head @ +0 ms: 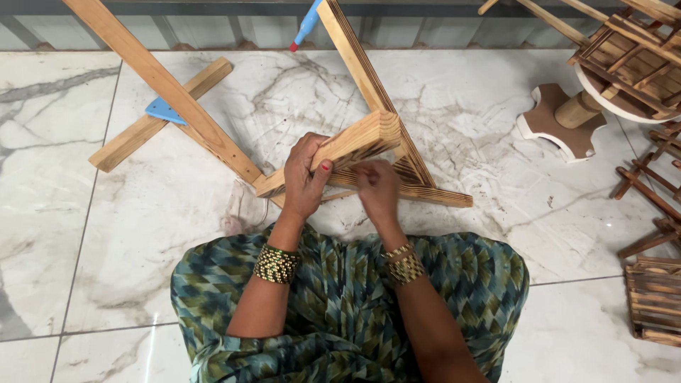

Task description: The person sits on the floor assembling a small wooden frame, tying and threading strings along its slats and winding thread onto a blue spindle. They rotate the frame to reach different sides, pull strings tight, and adjust the tied threads across the frame.

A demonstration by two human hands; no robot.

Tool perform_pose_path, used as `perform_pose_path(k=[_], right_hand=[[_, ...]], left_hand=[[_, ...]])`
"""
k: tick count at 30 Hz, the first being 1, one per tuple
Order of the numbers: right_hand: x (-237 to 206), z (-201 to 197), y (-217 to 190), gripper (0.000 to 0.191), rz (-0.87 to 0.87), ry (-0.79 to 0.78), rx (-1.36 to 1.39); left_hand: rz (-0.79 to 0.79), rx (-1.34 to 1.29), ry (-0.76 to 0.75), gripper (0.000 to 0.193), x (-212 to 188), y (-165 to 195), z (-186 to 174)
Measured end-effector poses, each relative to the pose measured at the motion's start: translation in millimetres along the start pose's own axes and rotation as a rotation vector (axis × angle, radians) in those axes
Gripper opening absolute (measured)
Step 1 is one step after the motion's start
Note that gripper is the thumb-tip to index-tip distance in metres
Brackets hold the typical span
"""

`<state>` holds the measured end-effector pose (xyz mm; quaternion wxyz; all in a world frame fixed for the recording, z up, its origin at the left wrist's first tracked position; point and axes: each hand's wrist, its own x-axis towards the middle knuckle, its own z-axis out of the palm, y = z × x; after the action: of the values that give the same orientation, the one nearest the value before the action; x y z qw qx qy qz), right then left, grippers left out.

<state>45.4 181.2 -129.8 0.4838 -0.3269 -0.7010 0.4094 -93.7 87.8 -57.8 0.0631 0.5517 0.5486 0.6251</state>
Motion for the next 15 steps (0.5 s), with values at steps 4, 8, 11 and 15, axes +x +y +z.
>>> perform_pose_path(k=[4,8,11,15], right_hand=[[-2.3,42.8,-22.4,0.007,0.083,-0.068,0.107],[-21.9,34.8,-16.6,0.012,-0.186,-0.01,-0.216],[-24.7,-5.8,14.0,0.025,-0.018,0.049,-0.187],[-22.5,-72.9,58.9,0.028,0.023,0.171,-0.457]], left_hand=[[0.005,-0.014,-0.005,0.059,4.8,-5.1,0.2],[-0.005,-0.044,0.004,0.057,6.3,-7.1,1.4],[0.004,-0.005,-0.008,0.055,4.3,-6.3,0.7],[0.009,0.026,-0.009,0.054,0.4,-4.2,-0.1]])
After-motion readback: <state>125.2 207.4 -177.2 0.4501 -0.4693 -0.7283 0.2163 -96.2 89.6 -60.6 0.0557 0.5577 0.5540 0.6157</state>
